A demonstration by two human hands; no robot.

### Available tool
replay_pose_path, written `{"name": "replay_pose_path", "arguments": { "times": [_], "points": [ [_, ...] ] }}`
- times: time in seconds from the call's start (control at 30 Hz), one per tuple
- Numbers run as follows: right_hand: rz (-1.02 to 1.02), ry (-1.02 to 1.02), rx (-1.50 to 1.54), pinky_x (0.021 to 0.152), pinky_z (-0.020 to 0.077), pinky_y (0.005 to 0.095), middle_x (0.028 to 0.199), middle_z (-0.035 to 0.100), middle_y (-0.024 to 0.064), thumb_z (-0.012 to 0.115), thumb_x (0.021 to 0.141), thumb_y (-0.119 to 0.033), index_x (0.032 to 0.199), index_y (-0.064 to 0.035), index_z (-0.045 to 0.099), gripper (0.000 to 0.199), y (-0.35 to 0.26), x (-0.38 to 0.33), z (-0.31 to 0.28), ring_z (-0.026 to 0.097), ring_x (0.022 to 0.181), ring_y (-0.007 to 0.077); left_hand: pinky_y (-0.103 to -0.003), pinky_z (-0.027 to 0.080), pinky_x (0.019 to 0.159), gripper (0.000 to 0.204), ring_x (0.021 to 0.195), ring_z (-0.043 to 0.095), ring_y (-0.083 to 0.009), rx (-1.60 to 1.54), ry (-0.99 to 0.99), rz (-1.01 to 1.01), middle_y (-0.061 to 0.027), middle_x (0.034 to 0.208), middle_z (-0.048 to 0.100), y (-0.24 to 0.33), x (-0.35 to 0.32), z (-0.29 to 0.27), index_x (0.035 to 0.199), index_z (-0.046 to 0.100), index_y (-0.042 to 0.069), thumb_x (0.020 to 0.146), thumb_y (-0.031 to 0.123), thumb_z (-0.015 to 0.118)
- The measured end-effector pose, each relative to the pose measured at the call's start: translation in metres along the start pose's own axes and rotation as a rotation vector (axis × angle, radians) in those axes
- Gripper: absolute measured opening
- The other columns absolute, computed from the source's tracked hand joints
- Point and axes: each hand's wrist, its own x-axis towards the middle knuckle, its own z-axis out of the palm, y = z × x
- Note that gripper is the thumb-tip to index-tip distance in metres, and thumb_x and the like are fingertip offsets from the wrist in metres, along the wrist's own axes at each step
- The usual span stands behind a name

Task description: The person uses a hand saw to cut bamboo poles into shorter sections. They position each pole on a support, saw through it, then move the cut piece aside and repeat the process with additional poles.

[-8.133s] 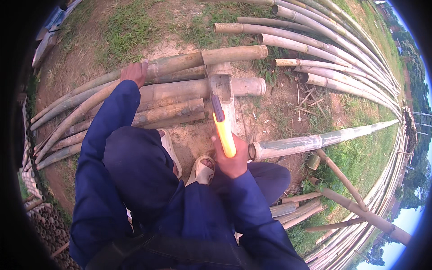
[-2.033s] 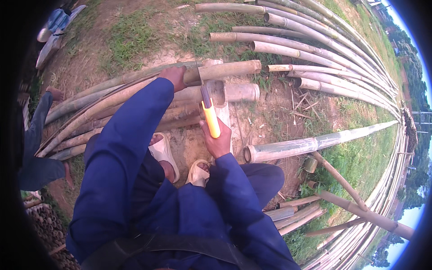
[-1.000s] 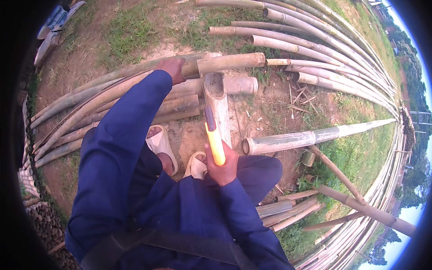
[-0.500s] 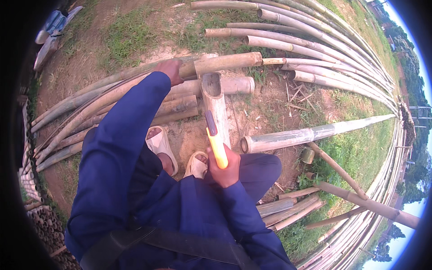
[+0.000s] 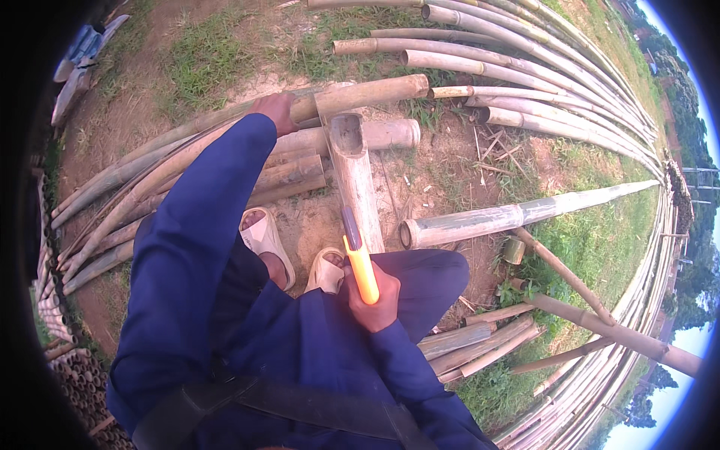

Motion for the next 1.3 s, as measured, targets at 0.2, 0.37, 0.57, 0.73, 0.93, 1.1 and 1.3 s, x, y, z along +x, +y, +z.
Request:
{"name": "replay_pose_path", "arguments": {
  "times": [0.2, 0.37, 0.57, 0.73, 0.93, 1.1, 1.3],
  "points": [
    [-0.015, -0.056, 0.034, 0.059, 0.0455, 0.0299, 0.071, 0.062, 0.0056, 0.073, 0.095, -0.009, 0.096, 0.0023, 0.068, 0.012, 0.005, 0.105, 0.047, 0.053, 0.064, 0.0103, -0.050, 0.055, 0.093, 0.052, 0.104, 0.071, -0.0395, -0.033, 0.123, 0.110, -0.0233, 0.106, 0.074, 0.010, -0.009, 0.000, 0.117, 0.070, 0.003, 0.074, 0.031, 0.079],
    [0.068, -0.062, -0.053, 0.065, 0.0557, 0.0328, 0.082, 0.075, 0.0144, 0.073, 0.093, -0.005, 0.111, 0.0021, 0.073, 0.020, -0.026, 0.001, 0.003, 0.074, 0.070, 0.0235, -0.050, 0.056, 0.092, 0.047, 0.103, 0.071, -0.0406, -0.012, 0.059, 0.066, -0.0234, 0.106, 0.073, 0.000, -0.011, -0.003, 0.108, 0.071, 0.002, 0.074, 0.032, 0.081],
    [0.015, -0.061, -0.044, 0.066, 0.0567, 0.0321, 0.078, 0.071, 0.0142, 0.072, 0.090, 0.000, 0.112, 0.0012, 0.073, 0.022, 0.002, 0.017, 0.003, 0.073, 0.068, 0.0197, -0.050, 0.055, 0.094, 0.050, 0.106, 0.070, -0.0401, -0.019, 0.040, 0.025, -0.0248, 0.109, 0.072, 0.001, -0.008, -0.015, 0.114, 0.069, 0.002, 0.076, 0.033, 0.079],
    [-0.030, -0.037, 0.063, 0.059, 0.0492, 0.0337, 0.064, 0.060, 0.0123, 0.072, 0.093, -0.010, 0.091, 0.0016, 0.066, 0.013, -0.001, 0.113, 0.052, 0.056, 0.056, 0.0161, -0.050, 0.055, 0.093, 0.050, 0.104, 0.070, -0.0405, -0.039, 0.090, 0.093, -0.0248, 0.106, 0.073, 0.010, -0.017, -0.008, 0.115, 0.070, 0.002, 0.075, 0.031, 0.078],
    [0.052, -0.034, -0.030, 0.066, 0.0553, 0.0334, 0.078, 0.070, 0.0158, 0.075, 0.090, -0.004, 0.110, 0.0016, 0.072, 0.022, -0.007, -0.014, -0.002, 0.073, 0.068, 0.0237, -0.050, 0.055, 0.094, 0.048, 0.106, 0.070, -0.0402, -0.012, 0.040, 0.047, -0.0247, 0.110, 0.072, 0.001, -0.009, 0.008, 0.113, 0.070, 0.002, 0.075, 0.030, 0.078],
    [0.029, -0.002, 0.013, 0.062, 0.0530, 0.0325, 0.070, 0.068, 0.0133, 0.074, 0.090, -0.003, 0.105, 0.0017, 0.073, 0.016, -0.003, 0.018, 0.003, 0.070, 0.064, 0.0192, -0.051, 0.054, 0.096, 0.049, 0.109, 0.068, -0.0409, -0.027, 0.053, 0.025, -0.0231, 0.110, 0.071, 0.000, -0.010, -0.007, 0.111, 0.070, 0.002, 0.075, 0.033, 0.079],
    [-0.034, -0.020, 0.001, 0.059, 0.0474, 0.0300, 0.069, 0.062, 0.0077, 0.073, 0.094, -0.007, 0.094, 0.0035, 0.067, 0.012, 0.003, 0.101, 0.053, 0.055, 0.061, 0.0116, -0.049, 0.054, 0.096, 0.050, 0.109, 0.069, -0.0398, -0.043, 0.018, 0.076, -0.0239, 0.109, 0.072, 0.012, -0.010, -0.010, 0.113, 0.070, 0.002, 0.074, 0.032, 0.080]
  ]
}}
